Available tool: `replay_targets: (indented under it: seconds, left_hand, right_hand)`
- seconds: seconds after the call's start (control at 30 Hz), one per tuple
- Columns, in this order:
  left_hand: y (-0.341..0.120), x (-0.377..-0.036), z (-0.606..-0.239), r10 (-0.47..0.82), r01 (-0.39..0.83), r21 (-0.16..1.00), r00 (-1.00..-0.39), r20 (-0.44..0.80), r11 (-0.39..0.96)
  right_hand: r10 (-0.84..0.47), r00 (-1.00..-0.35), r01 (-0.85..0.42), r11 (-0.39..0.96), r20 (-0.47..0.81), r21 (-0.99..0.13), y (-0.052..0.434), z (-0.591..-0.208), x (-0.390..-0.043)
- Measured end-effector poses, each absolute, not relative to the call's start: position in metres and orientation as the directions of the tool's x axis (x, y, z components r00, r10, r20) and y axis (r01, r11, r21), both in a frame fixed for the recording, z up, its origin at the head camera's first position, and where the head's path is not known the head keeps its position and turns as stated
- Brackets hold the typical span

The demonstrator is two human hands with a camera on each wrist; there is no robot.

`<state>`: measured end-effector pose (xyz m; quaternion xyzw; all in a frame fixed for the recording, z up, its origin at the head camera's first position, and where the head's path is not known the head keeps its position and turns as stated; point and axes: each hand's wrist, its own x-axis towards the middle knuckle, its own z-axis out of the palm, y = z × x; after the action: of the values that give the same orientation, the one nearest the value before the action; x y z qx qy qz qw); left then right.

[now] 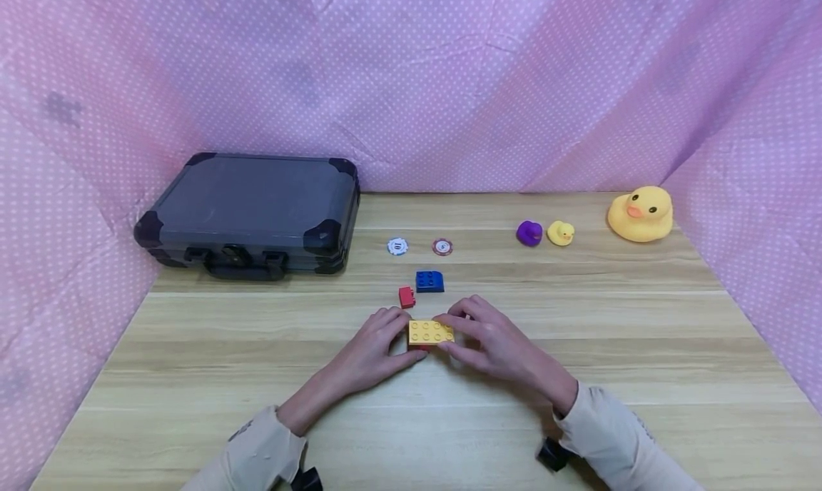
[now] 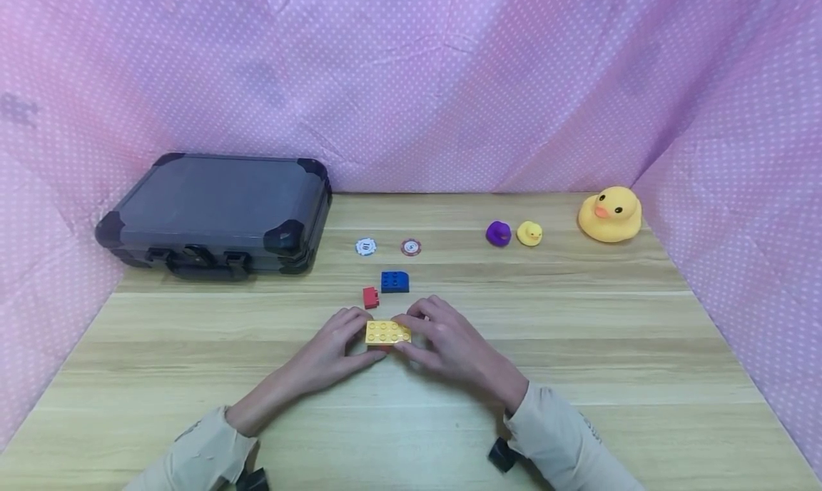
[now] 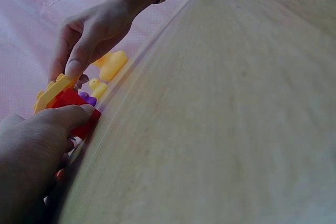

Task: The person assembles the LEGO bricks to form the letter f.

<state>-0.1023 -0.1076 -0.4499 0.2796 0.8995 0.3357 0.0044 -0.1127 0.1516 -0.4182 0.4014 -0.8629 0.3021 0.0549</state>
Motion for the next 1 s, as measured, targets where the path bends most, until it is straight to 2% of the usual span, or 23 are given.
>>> replay_targets:
  seconds: [0.33,1.0]
  left_hand:
    - [-0.1084,-0.1015,-0.4504,0.506,0.501,0.619,-0.842,0.187,0.605]
    - [-0.1075,-0.1015,-0.4494,0.501,0.493,0.620,-0.847,0.180,0.610]
  right_hand:
    - [-0.695,-0.624,-0.771,0.474,0.357,-0.425,0.1511,-0.4180,-0.1161]
    - [-0.688,-0.665,-0.730,0.514,0.292,-0.451,0.1508,-0.4153,-0.1166]
